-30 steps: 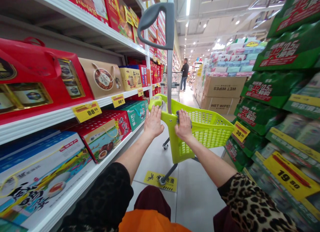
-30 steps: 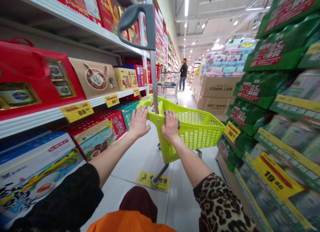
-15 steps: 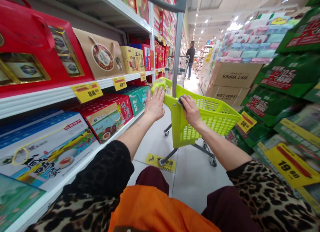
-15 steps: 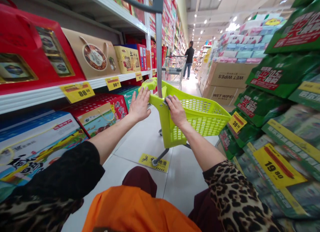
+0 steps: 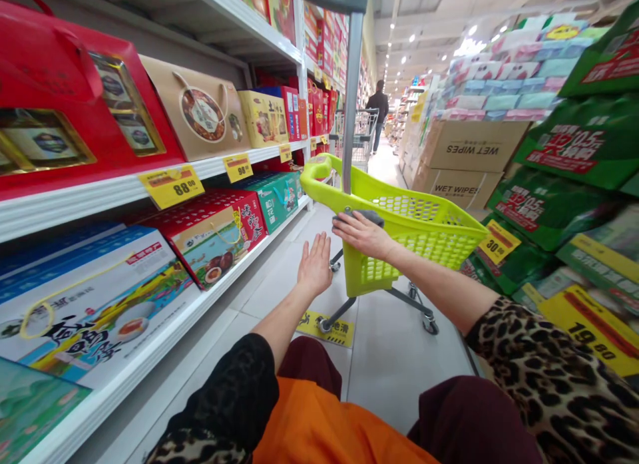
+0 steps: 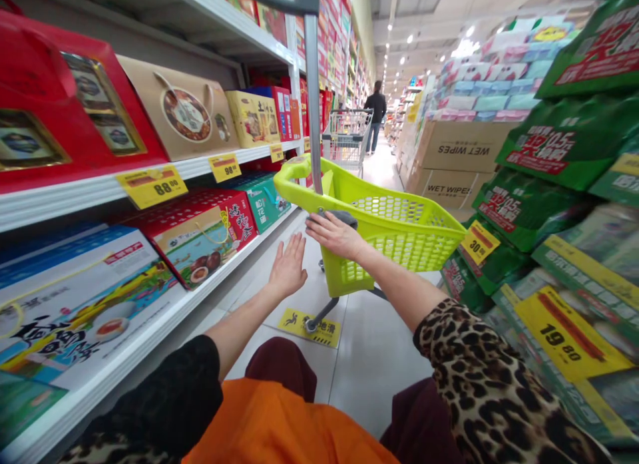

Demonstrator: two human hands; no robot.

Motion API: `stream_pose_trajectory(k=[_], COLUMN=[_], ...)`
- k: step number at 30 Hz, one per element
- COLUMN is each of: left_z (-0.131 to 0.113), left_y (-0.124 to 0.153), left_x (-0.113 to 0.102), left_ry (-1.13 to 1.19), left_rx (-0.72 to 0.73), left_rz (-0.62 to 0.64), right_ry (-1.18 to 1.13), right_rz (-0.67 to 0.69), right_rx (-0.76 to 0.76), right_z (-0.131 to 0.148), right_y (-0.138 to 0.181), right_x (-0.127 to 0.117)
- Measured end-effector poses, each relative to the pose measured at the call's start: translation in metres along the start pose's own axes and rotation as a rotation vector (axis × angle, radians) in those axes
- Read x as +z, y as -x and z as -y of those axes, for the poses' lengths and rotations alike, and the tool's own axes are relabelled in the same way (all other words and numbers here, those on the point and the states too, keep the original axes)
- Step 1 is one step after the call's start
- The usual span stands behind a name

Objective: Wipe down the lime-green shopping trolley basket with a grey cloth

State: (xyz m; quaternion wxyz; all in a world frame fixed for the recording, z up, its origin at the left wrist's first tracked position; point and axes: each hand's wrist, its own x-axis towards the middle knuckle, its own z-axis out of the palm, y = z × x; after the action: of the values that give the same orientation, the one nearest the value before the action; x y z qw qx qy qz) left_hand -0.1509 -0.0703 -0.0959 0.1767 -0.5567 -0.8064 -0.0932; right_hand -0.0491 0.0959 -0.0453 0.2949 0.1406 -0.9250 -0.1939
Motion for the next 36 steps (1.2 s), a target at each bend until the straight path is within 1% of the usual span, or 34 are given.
stream_pose_trajectory(k=[4,6,7,9,13,15,16,19,24,27,29,31,34,36], left_z=[-0.01,-0.013,-0.013,-0.014,-0.015,-0.015,-0.014,-0.011,-0.005,-0.004,-0.005,-0.006,-0.008,-0.009], left_y=[0.009,0.011,0.012,0.011,0.009,0.009,0.01,0.016,0.028,0.031,0.028,0.023,0.01,0.001], left_x=[0.013,0.017,0.018,0.018,0.016,0.016,0.017,0.022,0.031,0.034,0.034,0.031,0.021,0.014], left_ry=[-0.011,-0.013,-0.011,-0.004,0.017,0.028,0.032,0.041,0.035,0.026,0.031,0.043,0.055,0.061], left_rx=[0.025,0.03,0.025,0.0,-0.07,-0.08,-0.077,-0.062,-0.061,-0.046,-0.044,-0.056,-0.089,-0.105], left_rz=[0.043,0.056,0.061,0.067,0.084,0.085,0.081,0.076,0.124,0.141,0.131,0.098,-0.003,-0.072], right_ry=[0.007,0.003,0.004,0.013,0.033,0.011,-0.006,-0.051,-0.05,-0.042,-0.035,-0.007,0.065,0.104], right_rz=[0.084,0.102,0.099,0.071,0.005,0.005,0.012,0.046,0.12,0.143,0.13,0.078,-0.044,-0.096], right_rx=[-0.065,-0.069,-0.063,-0.026,0.109,0.113,0.104,0.068,0.015,0.009,0.013,0.049,0.15,0.203], right_z=[0.02,0.024,0.023,0.017,-0.003,-0.007,-0.006,0.007,0.042,0.054,0.052,0.041,0.018,0.005], right_y=[0.031,0.037,0.035,0.023,-0.017,-0.027,-0.028,-0.011,0.04,0.054,0.049,0.032,-0.002,-0.021], right_x=[0.028,0.034,0.033,0.024,-0.001,-0.004,-0.002,0.018,0.065,0.076,0.071,0.057,0.03,0.017])
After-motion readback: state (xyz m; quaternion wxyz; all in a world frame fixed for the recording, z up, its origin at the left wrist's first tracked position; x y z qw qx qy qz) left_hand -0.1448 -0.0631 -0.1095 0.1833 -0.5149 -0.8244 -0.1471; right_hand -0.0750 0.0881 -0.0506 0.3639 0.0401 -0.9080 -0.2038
